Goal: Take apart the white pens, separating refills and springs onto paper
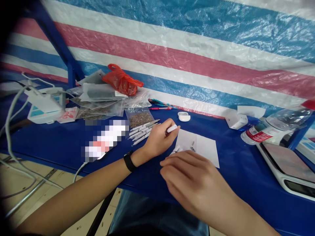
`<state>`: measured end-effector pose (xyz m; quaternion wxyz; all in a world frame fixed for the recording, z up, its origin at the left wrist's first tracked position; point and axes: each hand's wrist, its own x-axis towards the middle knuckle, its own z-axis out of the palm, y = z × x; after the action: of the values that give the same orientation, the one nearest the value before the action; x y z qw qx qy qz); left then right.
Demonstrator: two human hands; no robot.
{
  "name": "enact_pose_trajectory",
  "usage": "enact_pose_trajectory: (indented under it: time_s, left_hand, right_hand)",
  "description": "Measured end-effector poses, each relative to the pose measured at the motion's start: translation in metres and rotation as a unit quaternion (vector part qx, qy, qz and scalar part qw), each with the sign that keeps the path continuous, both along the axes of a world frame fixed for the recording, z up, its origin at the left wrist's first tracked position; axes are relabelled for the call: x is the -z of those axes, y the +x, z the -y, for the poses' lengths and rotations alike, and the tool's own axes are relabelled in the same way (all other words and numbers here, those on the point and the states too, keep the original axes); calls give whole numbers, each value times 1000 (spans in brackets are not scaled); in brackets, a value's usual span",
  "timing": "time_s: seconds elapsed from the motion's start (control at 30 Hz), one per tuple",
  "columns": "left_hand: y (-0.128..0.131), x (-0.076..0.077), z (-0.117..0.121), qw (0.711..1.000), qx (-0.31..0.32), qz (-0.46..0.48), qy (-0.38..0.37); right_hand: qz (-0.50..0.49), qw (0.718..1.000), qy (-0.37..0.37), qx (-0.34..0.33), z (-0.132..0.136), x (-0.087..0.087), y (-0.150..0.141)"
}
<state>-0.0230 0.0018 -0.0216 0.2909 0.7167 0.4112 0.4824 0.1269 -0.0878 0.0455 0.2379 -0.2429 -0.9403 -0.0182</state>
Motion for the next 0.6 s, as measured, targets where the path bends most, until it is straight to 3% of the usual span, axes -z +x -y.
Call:
enact_pose_trajectory:
  time_s: [0.1, 0.2, 0.4, 0.6]
  left_hand:
    - [0, -1, 2, 1000, 19, -10, -6]
    - [-1, -3, 5, 999, 29, -35, -12]
    - [-1, -5, 6, 997, 46, -62, -13]
    - [-1, 0, 5, 992, 43, -116, -26]
  right_hand:
    - [-69, 994, 0, 84, -4, -15, 16]
    - [-70, 986, 56, 141, -23, -24, 30]
    - [97, 975, 177, 94, -60, -26, 38]
    - [215, 942, 254, 39, -63, -19, 30]
